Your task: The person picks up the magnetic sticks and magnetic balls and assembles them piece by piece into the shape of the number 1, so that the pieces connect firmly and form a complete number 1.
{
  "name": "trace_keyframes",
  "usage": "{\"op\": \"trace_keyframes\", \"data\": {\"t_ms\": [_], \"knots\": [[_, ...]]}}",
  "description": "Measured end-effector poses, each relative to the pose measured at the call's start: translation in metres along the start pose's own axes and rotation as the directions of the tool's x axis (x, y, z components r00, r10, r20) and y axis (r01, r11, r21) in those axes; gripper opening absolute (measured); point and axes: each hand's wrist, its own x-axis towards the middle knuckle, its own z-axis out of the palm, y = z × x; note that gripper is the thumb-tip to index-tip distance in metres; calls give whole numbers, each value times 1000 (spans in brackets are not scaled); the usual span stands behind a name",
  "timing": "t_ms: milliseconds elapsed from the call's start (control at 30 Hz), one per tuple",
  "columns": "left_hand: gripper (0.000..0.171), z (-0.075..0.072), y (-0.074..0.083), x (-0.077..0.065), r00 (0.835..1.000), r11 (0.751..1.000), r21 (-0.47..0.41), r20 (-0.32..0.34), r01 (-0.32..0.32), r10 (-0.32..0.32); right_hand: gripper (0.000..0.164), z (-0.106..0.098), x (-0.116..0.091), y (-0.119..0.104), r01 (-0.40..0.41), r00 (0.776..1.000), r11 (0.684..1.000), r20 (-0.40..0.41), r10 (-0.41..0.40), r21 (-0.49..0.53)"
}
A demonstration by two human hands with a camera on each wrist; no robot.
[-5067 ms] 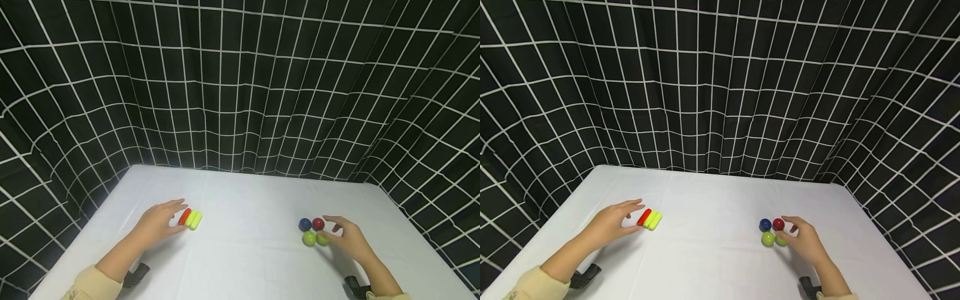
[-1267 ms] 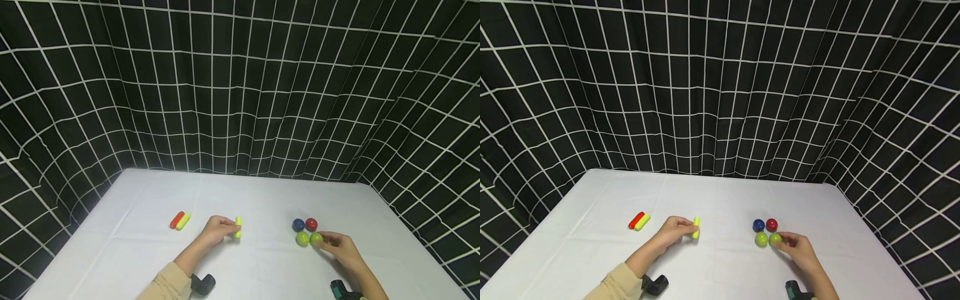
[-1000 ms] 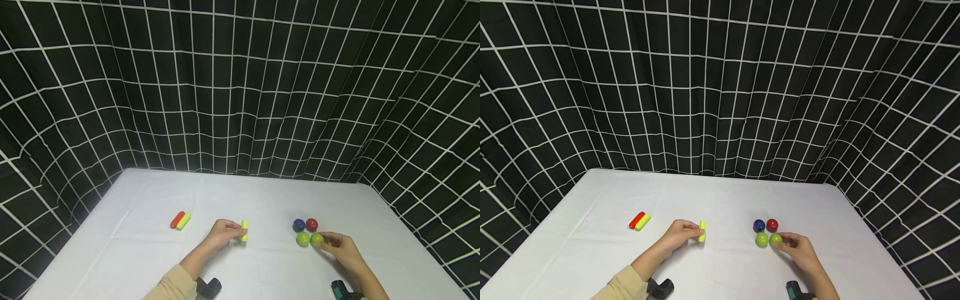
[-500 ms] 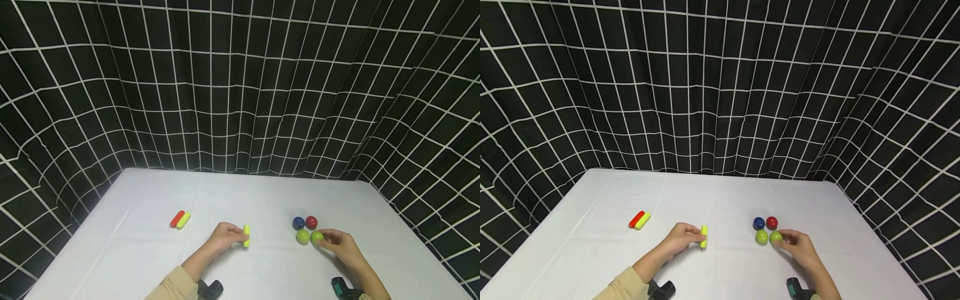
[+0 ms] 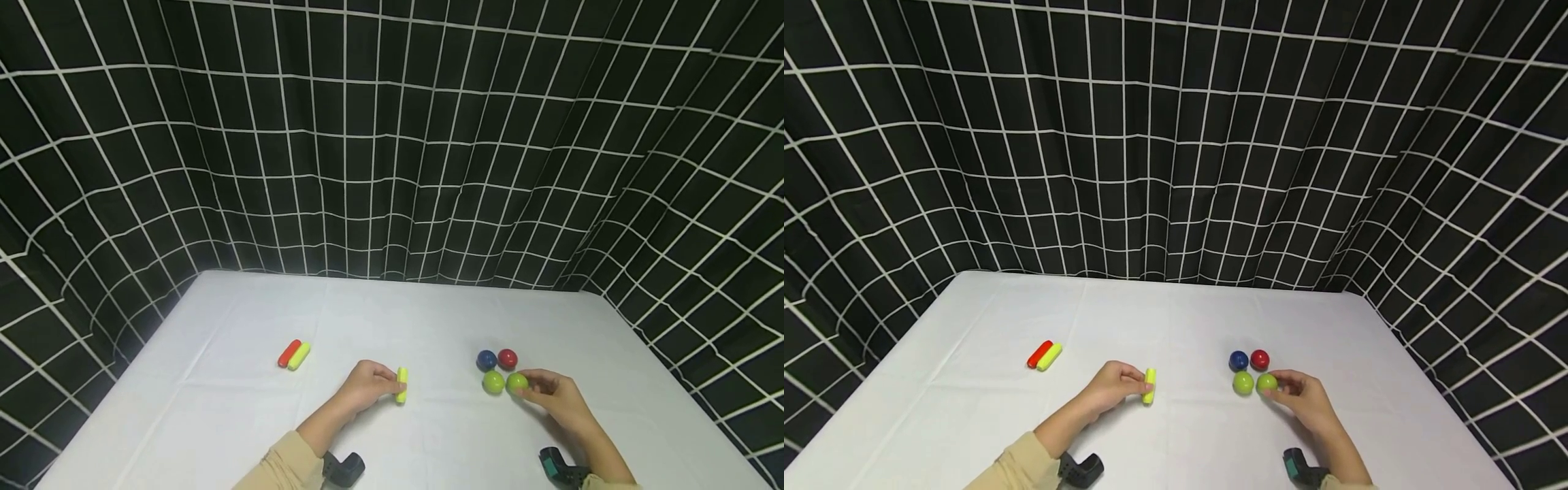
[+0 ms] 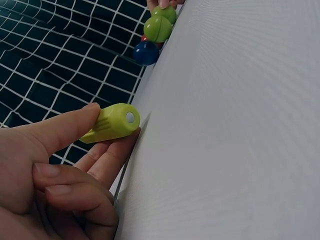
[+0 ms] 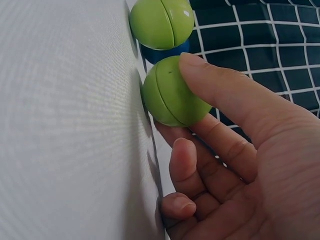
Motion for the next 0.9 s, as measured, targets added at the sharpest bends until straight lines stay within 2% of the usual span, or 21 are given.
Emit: {"op": "trace_keyframes", "data": {"t_ms": [167, 333, 700, 900], "knots": [[30, 1, -2, 2, 1000, 1000, -11, 6, -14, 14, 47, -3, 0, -1, 9, 1000, 1000, -16, -9, 13], [31, 2, -3, 1, 1000, 1000, -15, 9, -21, 21, 49, -8, 3, -3, -15, 1000, 999, -25, 16, 32], [30, 0, -3, 0, 999, 999, -3, 4, -33, 33, 52, -10, 7, -22, -9, 999, 994, -36, 12, 108], [31, 1, -2, 0, 999, 999, 5, 15, -44, 44, 51, -9, 8, -33, -1, 1000, 993, -8, 2, 117]]}}
